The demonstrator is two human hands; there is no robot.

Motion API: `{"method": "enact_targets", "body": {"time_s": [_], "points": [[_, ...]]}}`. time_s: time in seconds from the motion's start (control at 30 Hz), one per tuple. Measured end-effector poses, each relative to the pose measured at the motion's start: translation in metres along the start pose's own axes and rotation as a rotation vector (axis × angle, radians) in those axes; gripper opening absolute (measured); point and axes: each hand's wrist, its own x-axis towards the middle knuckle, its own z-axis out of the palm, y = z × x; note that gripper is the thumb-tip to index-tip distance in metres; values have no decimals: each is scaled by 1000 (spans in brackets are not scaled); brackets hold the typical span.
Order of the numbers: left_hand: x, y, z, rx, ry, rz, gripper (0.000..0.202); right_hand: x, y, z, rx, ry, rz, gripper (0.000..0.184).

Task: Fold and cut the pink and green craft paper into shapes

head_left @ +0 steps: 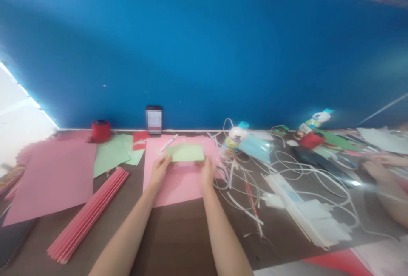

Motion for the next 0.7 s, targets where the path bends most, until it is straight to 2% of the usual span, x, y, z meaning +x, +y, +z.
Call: {"method": "enact_targets", "body": {"time_s": [0.1, 0.17, 0.27, 0.33, 0.47, 0.7], "points": [[0, 1, -1, -28, 82, 20, 36, 0, -2, 2, 165, 20, 57, 47], [-1, 2, 1, -24, 43, 15, 38, -4, 0, 6, 154, -26, 67, 42], [-4, 3, 4, -30, -52, 12, 38, -11, 7, 15, 61, -192, 69, 36], [-5, 3, 4, -48, -103, 25, 36, -14, 12, 19, 3, -249, 52, 34], [-5, 4, 3, -127, -176, -8, 33, -17, 13, 20, -93, -218, -16, 29], [-5, 6, 8, -224, -221, -88, 36, -19, 3, 22, -184, -183, -47, 25]]}}
